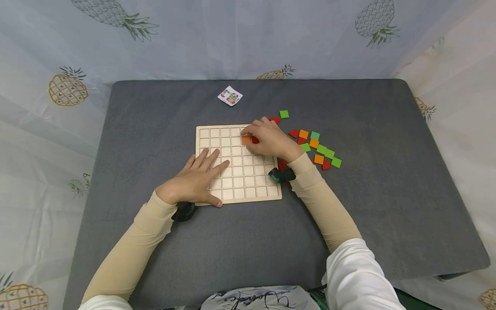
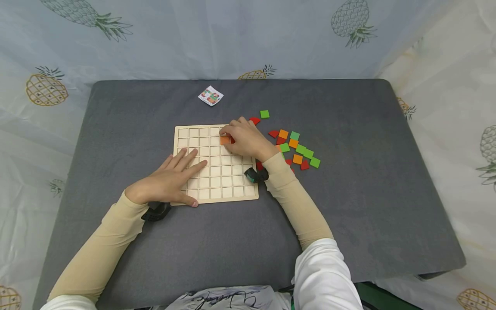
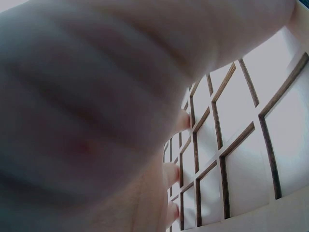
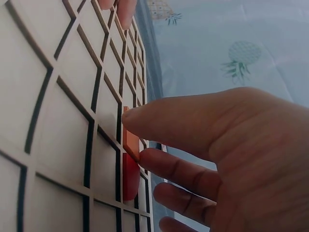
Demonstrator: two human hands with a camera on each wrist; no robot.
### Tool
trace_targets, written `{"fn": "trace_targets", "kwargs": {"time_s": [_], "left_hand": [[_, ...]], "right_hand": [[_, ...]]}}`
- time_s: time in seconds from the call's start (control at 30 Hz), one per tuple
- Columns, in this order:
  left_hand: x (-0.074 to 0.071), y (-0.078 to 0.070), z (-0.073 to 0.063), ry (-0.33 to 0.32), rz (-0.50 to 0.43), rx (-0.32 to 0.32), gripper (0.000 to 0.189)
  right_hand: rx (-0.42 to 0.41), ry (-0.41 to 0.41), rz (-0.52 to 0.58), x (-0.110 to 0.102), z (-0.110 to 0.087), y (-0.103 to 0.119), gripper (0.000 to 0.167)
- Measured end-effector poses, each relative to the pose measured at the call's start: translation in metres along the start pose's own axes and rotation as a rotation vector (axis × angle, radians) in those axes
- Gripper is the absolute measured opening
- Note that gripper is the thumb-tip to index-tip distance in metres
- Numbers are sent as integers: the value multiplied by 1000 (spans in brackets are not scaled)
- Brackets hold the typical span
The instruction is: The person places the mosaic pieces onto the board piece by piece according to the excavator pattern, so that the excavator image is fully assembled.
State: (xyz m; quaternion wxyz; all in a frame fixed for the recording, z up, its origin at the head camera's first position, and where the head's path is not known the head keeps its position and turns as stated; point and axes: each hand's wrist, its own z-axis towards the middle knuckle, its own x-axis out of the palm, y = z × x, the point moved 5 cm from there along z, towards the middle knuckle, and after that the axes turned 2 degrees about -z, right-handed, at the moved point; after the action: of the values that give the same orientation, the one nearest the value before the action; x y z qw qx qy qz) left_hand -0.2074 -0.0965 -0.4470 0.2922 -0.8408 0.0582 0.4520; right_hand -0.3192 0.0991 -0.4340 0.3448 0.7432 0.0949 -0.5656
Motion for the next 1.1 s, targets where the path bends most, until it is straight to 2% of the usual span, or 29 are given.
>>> {"fn": "trace_targets", "kwargs": {"time_s": [0.27,0.43,0.57,0.7,0.8,1.1], "left_hand": [[-1,0,-1,-1,-9,6,116],[-1,0,-1,-5,-2,8,116],[0,0,-1,-3,-3,7,117],[0,1,-2,0,-1,4,116],[1,1,-1,4,3,1,116],[0,0,-2,7,-10,0,116]], "right_hand": [[25,-58,22,-14,-5,-13,36],[106,-95,30,-28,-13,-31,39],[192,-138,-19,-34,-17,-44,38],[280,-167,-86,-33,-19,-54,36],[314,-165,-114,-29,-18,-58,37],[326,-175,-97,-25,-17,-64,35]]}}
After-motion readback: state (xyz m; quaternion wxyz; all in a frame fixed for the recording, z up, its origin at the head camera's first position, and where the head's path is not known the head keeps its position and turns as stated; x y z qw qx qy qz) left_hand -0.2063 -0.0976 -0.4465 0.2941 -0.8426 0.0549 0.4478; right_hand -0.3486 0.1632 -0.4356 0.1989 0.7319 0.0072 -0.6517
